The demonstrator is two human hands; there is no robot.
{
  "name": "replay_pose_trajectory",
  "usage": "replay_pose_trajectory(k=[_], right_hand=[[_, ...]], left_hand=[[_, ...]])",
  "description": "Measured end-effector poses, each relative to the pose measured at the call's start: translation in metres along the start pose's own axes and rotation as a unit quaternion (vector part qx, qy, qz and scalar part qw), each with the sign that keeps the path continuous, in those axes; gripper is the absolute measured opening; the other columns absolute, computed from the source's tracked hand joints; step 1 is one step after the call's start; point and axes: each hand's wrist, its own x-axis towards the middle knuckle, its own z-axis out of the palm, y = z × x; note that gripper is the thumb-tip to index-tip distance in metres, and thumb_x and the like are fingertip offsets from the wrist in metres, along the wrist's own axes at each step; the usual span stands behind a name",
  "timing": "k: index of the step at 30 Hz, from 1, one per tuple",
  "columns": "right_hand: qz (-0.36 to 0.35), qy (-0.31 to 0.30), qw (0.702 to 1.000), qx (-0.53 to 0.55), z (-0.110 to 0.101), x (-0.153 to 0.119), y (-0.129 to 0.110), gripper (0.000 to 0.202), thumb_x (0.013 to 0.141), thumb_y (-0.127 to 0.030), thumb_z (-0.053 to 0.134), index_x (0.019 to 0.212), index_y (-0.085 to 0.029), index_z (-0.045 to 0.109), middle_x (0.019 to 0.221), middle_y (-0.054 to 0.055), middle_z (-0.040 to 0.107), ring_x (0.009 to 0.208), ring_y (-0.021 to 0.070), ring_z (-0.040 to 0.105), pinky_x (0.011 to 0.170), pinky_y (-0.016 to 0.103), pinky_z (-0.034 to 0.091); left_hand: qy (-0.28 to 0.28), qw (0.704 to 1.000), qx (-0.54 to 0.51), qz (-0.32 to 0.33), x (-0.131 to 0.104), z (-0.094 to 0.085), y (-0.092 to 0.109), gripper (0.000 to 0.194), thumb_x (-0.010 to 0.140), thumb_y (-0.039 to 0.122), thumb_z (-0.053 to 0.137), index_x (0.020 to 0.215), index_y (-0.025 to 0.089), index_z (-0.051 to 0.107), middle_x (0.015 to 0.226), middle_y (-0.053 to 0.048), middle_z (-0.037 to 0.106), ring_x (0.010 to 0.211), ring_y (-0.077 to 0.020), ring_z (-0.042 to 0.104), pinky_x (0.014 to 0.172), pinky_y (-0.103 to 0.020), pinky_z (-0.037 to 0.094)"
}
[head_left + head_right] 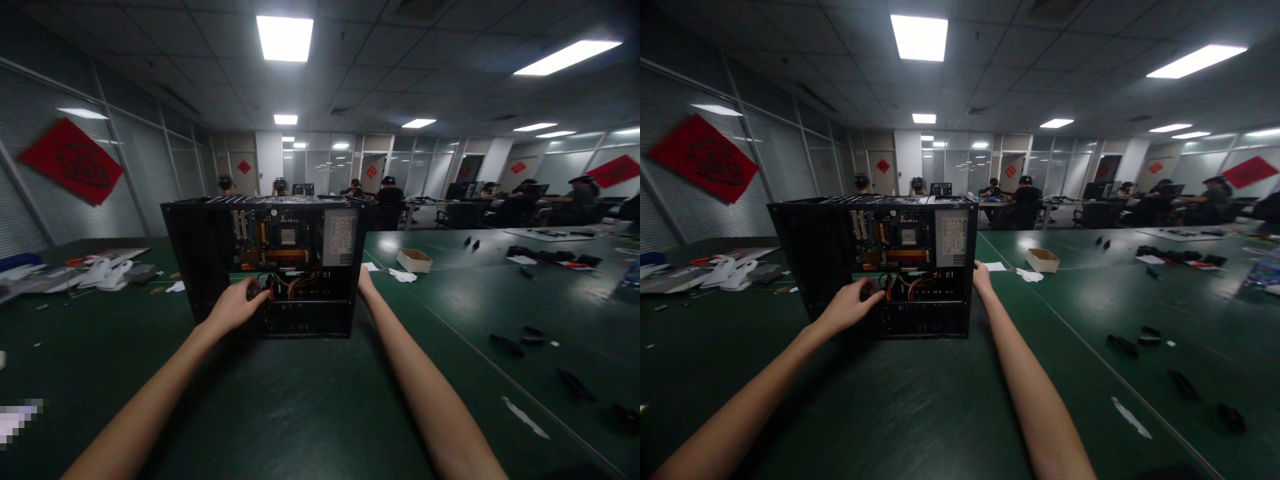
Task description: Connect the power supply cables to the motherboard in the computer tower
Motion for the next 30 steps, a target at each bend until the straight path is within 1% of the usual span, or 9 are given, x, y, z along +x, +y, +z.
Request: replay_pose_trajectory(k=[5,7,9,14,18,21,25,28,30], right_hand=[[-0.041,0.064,0.979,0.19,-0.014,0.018,-0.064,0.02,0.073,-0.032,0.06,0.087,-0.018,0.059,0.075,-0.003,0.064,0.066,0.0105,0.061,0.065,0.022,0.048],[-0.109,0.095,0.948,0.284,-0.023,0.003,-0.096,0.02,0.072,-0.033,0.061,0.085,-0.019,0.057,0.07,-0.005,0.059,0.06,0.0096,0.059,0.057,0.021,0.047],[-0.203,0.111,0.929,0.288,-0.029,-0.023,-0.126,0.015,0.074,-0.03,0.061,0.083,-0.019,0.059,0.065,-0.006,0.055,0.054,0.0081,0.053,0.052,0.019,0.043],[-0.382,-0.019,0.901,0.204,-0.029,-0.087,-0.168,0.007,0.086,-0.025,0.059,0.082,-0.021,0.064,0.057,-0.005,0.052,0.05,0.0101,0.049,0.048,0.022,0.041],[-0.364,-0.199,0.909,0.049,-0.014,-0.109,-0.167,0.018,0.093,-0.034,0.057,0.09,-0.019,0.066,0.067,-0.002,0.062,0.057,0.0115,0.059,0.055,0.025,0.048],[-0.319,-0.317,0.887,-0.104,0.006,-0.117,-0.152,0.026,0.095,-0.039,0.056,0.101,-0.016,0.067,0.087,0.005,0.071,0.079,0.0158,0.067,0.072,0.029,0.052],[-0.298,-0.414,0.84,-0.184,0.036,-0.127,-0.129,0.035,0.094,-0.037,0.058,0.123,-0.017,0.06,0.118,0.011,0.068,0.107,0.022,0.064,0.092,0.035,0.048],[-0.296,-0.453,0.82,-0.188,0.05,-0.133,-0.118,0.037,0.091,-0.034,0.062,0.123,-0.014,0.058,0.114,0.012,0.068,0.101,0.0233,0.064,0.085,0.034,0.049],[-0.293,-0.435,0.83,-0.191,0.054,-0.134,-0.115,0.027,0.091,-0.027,0.058,0.115,-0.013,0.06,0.102,0.01,0.07,0.089,0.0206,0.064,0.077,0.031,0.048]], left_hand=[[-0.079,0.994,-0.02,-0.069,0.043,0.01,0.02,0.042,0.083,0.046,0.061,0.109,0.012,0.062,0.098,-0.014,0.073,0.09,-0.0278,0.069,0.074,-0.032,0.05],[-0.086,0.994,-0.016,-0.066,0.051,0.017,0.022,0.04,0.079,0.029,0.065,0.113,0.011,0.062,0.094,-0.013,0.074,0.086,-0.0273,0.07,0.072,-0.031,0.05],[-0.069,0.996,-0.022,-0.053,0.053,0.02,0.022,0.039,0.076,0.017,0.062,0.115,0.012,0.062,0.096,-0.012,0.074,0.088,-0.0261,0.07,0.075,-0.031,0.051],[0.039,0.997,-0.063,0.016,0.051,0.0,0.026,0.038,0.08,0.013,0.055,0.115,0.011,0.068,0.116,-0.013,0.071,0.108,-0.027,0.066,0.093,-0.034,0.05],[0.124,0.981,-0.145,0.035,0.047,-0.032,0.045,0.036,0.078,0.02,0.063,0.113,0.015,0.072,0.112,-0.009,0.074,0.102,-0.0246,0.069,0.093,-0.034,0.052],[0.171,0.966,-0.189,0.042,0.039,-0.053,0.063,0.036,0.078,0.028,0.068,0.111,0.016,0.073,0.107,-0.007,0.075,0.092,-0.0226,0.07,0.085,-0.032,0.055],[0.202,0.958,-0.196,0.06,0.025,-0.069,0.08,0.037,0.077,0.032,0.07,0.111,0.017,0.073,0.104,-0.007,0.074,0.073,-0.0172,0.069,0.07,-0.028,0.056],[0.226,0.955,-0.172,0.09,0.02,-0.071,0.089,0.034,0.078,0.032,0.069,0.109,0.019,0.073,0.106,-0.006,0.072,0.069,-0.0136,0.066,0.068,-0.026,0.054],[0.225,0.953,-0.17,0.107,0.021,-0.07,0.091,0.033,0.08,0.034,0.068,0.108,0.018,0.073,0.107,-0.007,0.07,0.072,-0.0137,0.065,0.07,-0.026,0.055]])
